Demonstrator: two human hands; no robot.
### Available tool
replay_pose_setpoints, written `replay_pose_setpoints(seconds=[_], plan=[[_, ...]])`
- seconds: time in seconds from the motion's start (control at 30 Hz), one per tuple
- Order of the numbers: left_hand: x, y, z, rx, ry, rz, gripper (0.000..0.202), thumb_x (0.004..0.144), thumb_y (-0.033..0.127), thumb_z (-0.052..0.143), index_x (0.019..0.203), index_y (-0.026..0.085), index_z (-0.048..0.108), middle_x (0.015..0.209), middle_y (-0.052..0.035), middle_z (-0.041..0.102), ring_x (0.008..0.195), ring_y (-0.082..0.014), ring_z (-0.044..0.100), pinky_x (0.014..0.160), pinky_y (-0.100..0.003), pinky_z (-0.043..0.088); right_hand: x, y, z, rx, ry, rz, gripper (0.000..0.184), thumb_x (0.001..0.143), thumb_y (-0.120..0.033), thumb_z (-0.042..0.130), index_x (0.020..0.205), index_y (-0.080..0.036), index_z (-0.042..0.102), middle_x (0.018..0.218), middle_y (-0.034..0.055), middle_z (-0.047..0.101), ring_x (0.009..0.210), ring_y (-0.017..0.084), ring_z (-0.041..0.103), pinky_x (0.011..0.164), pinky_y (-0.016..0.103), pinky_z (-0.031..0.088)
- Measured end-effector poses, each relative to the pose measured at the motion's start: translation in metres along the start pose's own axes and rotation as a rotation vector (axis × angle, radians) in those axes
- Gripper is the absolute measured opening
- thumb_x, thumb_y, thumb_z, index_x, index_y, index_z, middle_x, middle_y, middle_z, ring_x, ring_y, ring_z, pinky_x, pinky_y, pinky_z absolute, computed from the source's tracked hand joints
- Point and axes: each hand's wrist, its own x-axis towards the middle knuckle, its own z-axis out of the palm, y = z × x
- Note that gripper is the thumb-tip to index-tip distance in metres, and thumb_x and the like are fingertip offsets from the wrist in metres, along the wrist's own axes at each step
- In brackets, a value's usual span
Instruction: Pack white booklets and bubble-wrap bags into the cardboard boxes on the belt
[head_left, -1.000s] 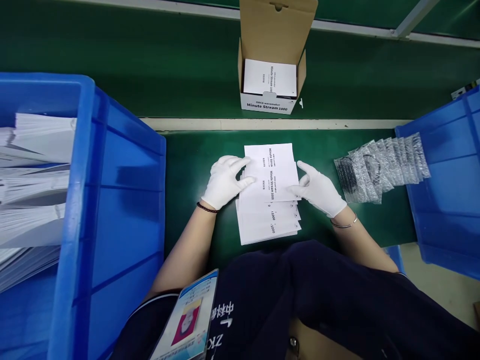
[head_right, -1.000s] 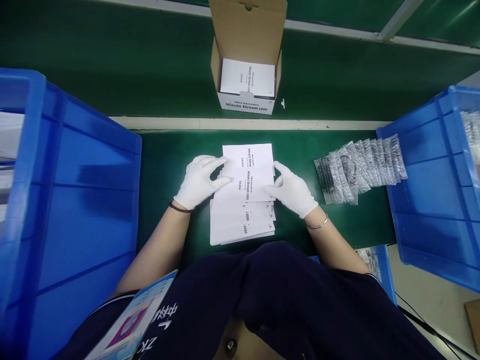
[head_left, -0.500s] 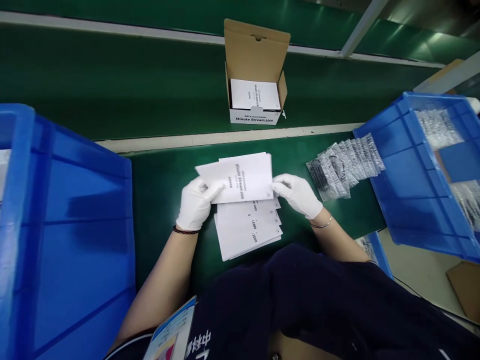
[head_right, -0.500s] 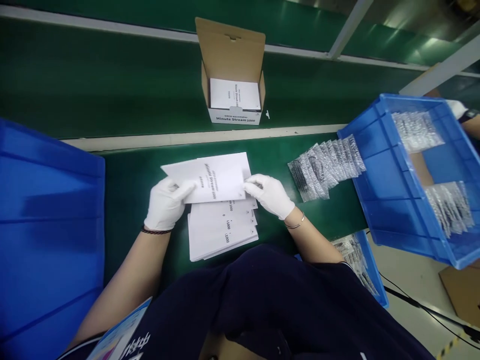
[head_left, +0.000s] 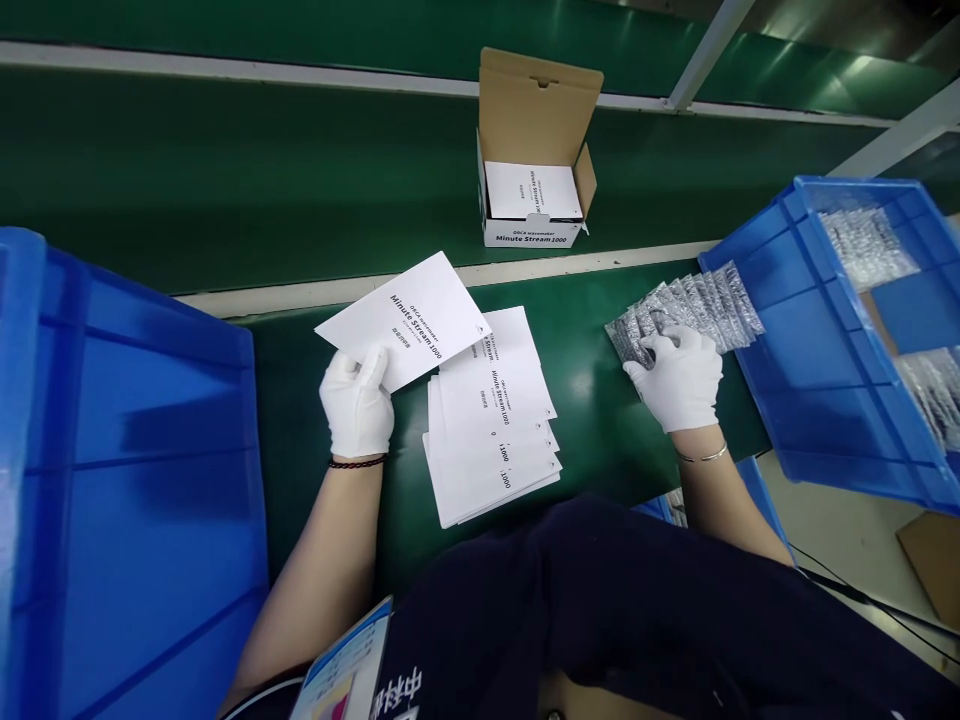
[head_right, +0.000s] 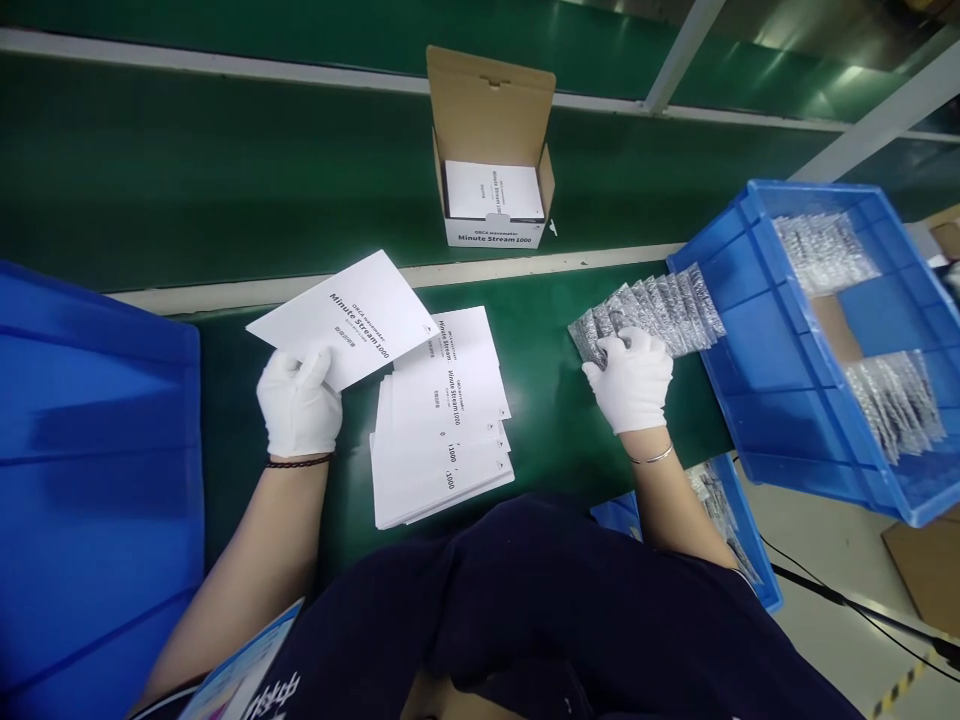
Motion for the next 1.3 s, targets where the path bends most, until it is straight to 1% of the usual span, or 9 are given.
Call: replay_pose_setpoints(seconds=[0.17, 0.3, 0.4, 0.5, 0.63, 0.83, 1.0, 1.13, 1.3], plan=[[0.001, -0.001, -0.002, -0.013, 0.020, -0.014, 0.048, 0.076, 0.051, 0.073, 0.115, 0.023, 0.068, 0.126, -0.0089, 0.066, 0.126, -0.0288, 0.058, 0.112, -0.042, 0.047, -0.001, -0.001, 0.002, 0.084, 0.026, -0.046, 0.018, 0.077, -0.034, 0.069, 0.086, -0.019, 0.067, 0.132, 0.0147, 0.052, 0.119, 0.040, 0.044, 0.096, 0.058, 0.038], [0.002, -0.001, -0.001, -0.062, 0.029, -0.009, 0.045, 0.075, 0.049, 0.075, 0.110, 0.022, 0.069, 0.123, -0.0091, 0.067, 0.125, -0.0287, 0.059, 0.111, -0.041, 0.047, 0.001, -0.012, -0.010, 0.522, 0.003, 0.011, 0.016, 0.081, -0.036, 0.061, 0.088, -0.021, 0.058, 0.118, 0.0123, 0.061, 0.111, 0.032, 0.055, 0.094, 0.050, 0.046], [0.002, -0.002, -0.001, -0.037, 0.036, -0.013, 0.047, 0.076, 0.051, 0.074, 0.111, 0.020, 0.068, 0.122, -0.0100, 0.068, 0.125, -0.0287, 0.058, 0.110, -0.041, 0.047, 0.008, -0.028, -0.016, 0.978, -0.159, 0.077, 0.029, 0.085, -0.046, 0.056, 0.103, -0.023, 0.056, 0.104, 0.0075, 0.063, 0.095, 0.025, 0.061, 0.083, 0.043, 0.053], [0.002, -0.003, -0.002, -0.002, 0.040, -0.013, 0.049, 0.078, 0.051, 0.071, 0.114, 0.018, 0.067, 0.123, -0.0114, 0.067, 0.125, -0.0288, 0.058, 0.109, -0.041, 0.047, 0.020, -0.046, -0.013, 1.466, -0.408, 0.076, 0.039, 0.084, -0.052, 0.058, 0.112, -0.025, 0.054, 0.103, 0.0050, 0.065, 0.089, 0.022, 0.064, 0.074, 0.038, 0.057], [0.003, -0.004, -0.006, 0.053, 0.054, -0.010, 0.047, 0.080, 0.048, 0.069, 0.114, 0.015, 0.066, 0.124, -0.0126, 0.066, 0.121, -0.0275, 0.061, 0.106, -0.040, 0.048, 0.035, -0.067, 0.003, 1.855, -0.653, 0.156, 0.037, 0.076, -0.049, 0.073, 0.099, -0.023, 0.058, 0.090, 0.0014, 0.065, 0.075, 0.016, 0.063, 0.063, 0.030, 0.057], [0.005, -0.002, -0.011, 0.215, 0.049, -0.037, 0.043, 0.083, 0.048, 0.065, 0.112, 0.017, 0.067, 0.118, -0.0105, 0.069, 0.113, -0.0268, 0.063, 0.101, -0.041, 0.050, 0.041, -0.090, 0.029, 1.964, -0.655, 0.232, 0.046, 0.053, -0.045, 0.089, 0.080, -0.022, 0.060, 0.074, 0.0003, 0.066, 0.069, 0.018, 0.064, 0.069, 0.035, 0.059], [0.005, -0.002, -0.010, 0.211, 0.034, -0.064, 0.040, 0.083, 0.048, 0.066, 0.110, 0.019, 0.068, 0.119, -0.0086, 0.069, 0.112, -0.0262, 0.064, 0.103, -0.041, 0.049, 0.037, -0.086, 0.042, 1.931, -0.662, 0.130, 0.046, 0.058, -0.053, 0.086, 0.081, -0.023, 0.059, 0.071, 0.0010, 0.066, 0.064, 0.021, 0.064, 0.064, 0.041, 0.058], [0.004, 0.001, -0.009, 0.191, 0.029, -0.067, 0.041, 0.083, 0.046, 0.065, 0.113, 0.018, 0.067, 0.121, -0.0094, 0.069, 0.113, -0.0258, 0.064, 0.102, -0.040, 0.050, 0.038, -0.083, 0.050, 1.950, -0.593, 0.268, 0.054, 0.054, -0.059, 0.087, 0.082, -0.022, 0.059, 0.073, 0.0002, 0.065, 0.065, 0.019, 0.064, 0.064, 0.037, 0.058], [0.003, 0.007, -0.007, 0.227, 0.027, -0.074, 0.038, 0.083, 0.043, 0.064, 0.111, 0.018, 0.067, 0.118, -0.0086, 0.071, 0.111, -0.0251, 0.065, 0.100, -0.040, 0.052, 0.045, -0.089, 0.056, 1.953, -0.553, 0.341, 0.046, 0.074, -0.064, 0.072, 0.095, -0.025, 0.058, 0.089, 0.0032, 0.069, 0.087, 0.023, 0.068, 0.081, 0.045, 0.059]])
